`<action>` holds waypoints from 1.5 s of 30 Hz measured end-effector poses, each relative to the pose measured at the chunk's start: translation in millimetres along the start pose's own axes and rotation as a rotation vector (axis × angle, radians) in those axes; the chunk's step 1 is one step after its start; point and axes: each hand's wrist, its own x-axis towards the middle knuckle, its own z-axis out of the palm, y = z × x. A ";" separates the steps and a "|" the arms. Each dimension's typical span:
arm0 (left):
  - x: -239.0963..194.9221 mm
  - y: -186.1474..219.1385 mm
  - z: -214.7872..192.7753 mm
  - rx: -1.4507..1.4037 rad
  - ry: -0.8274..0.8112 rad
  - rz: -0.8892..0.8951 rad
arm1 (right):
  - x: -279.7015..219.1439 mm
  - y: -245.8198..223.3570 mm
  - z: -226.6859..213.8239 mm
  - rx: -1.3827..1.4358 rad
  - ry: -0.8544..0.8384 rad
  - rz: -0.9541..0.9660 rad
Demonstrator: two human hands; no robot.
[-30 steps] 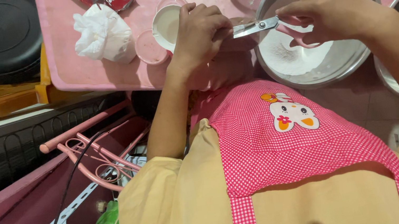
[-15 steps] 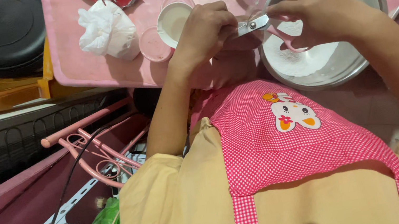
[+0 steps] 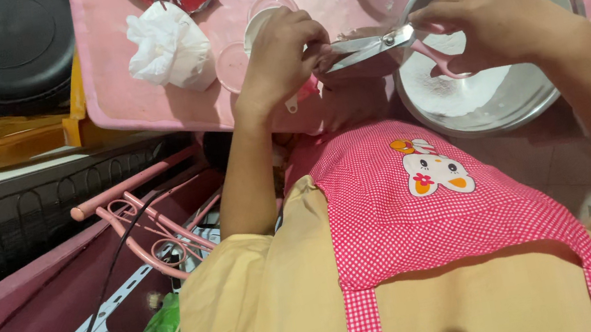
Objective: The person cuts open a plastic bag of cocoa powder with scissors, pours the powder into a measuring cup, and then sifts it into a metal bowl. The person shakes the sieve to pass the powder through and uses a hand to push remaining clumps through the mesh.
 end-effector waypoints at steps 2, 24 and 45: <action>-0.2 -1.7 3.8 -0.011 -0.010 0.007 | 4.6 -2.8 4.6 -0.004 -0.014 0.001; 2.5 -7.4 8.1 -0.098 0.016 0.048 | 13.4 -9.3 -1.2 0.123 -0.051 -0.010; 0.0 0.2 -2.9 -0.242 0.140 -0.166 | 22.8 -12.4 -4.8 0.123 -0.106 0.066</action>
